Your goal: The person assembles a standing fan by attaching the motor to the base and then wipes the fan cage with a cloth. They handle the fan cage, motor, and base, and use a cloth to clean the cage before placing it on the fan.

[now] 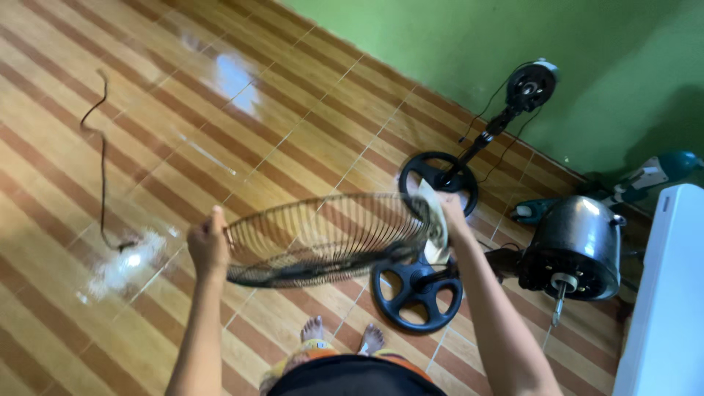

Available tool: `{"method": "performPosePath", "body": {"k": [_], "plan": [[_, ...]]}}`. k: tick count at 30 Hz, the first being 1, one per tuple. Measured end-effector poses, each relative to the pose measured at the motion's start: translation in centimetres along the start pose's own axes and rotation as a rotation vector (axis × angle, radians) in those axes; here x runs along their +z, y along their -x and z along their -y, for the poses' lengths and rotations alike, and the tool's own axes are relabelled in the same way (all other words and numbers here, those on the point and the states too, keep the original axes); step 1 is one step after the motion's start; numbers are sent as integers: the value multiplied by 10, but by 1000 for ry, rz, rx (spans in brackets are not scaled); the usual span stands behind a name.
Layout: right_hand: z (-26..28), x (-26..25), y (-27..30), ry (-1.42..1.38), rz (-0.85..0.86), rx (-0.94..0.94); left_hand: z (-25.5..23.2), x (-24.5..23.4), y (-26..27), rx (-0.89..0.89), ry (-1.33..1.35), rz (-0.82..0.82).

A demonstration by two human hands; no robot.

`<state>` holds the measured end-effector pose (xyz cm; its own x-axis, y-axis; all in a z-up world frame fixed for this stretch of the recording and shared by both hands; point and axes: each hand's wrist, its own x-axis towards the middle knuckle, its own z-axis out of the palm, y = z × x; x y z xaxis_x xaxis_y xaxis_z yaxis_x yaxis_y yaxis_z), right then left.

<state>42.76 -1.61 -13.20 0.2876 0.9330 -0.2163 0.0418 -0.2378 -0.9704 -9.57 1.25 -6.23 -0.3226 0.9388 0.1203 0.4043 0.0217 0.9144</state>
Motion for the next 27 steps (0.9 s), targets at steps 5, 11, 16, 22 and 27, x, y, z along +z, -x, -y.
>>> {"method": "performPosePath", "body": {"k": [5, 11, 16, 22, 27], "plan": [[20, 43, 46, 176, -155, 177, -37, 83, 22, 464, -273, 272], [86, 76, 105, 478, -389, 38, -92, 150, 67, 483, -379, 357], [117, 109, 138, 684, -530, -432, -105, 167, 74, 583, -368, 349], [96, 88, 144, 590, -606, -367, -112, 169, 36, 675, -294, 438], [80, 62, 140, 102, -581, -115, -104, 143, -11, 698, -274, 390]]}}
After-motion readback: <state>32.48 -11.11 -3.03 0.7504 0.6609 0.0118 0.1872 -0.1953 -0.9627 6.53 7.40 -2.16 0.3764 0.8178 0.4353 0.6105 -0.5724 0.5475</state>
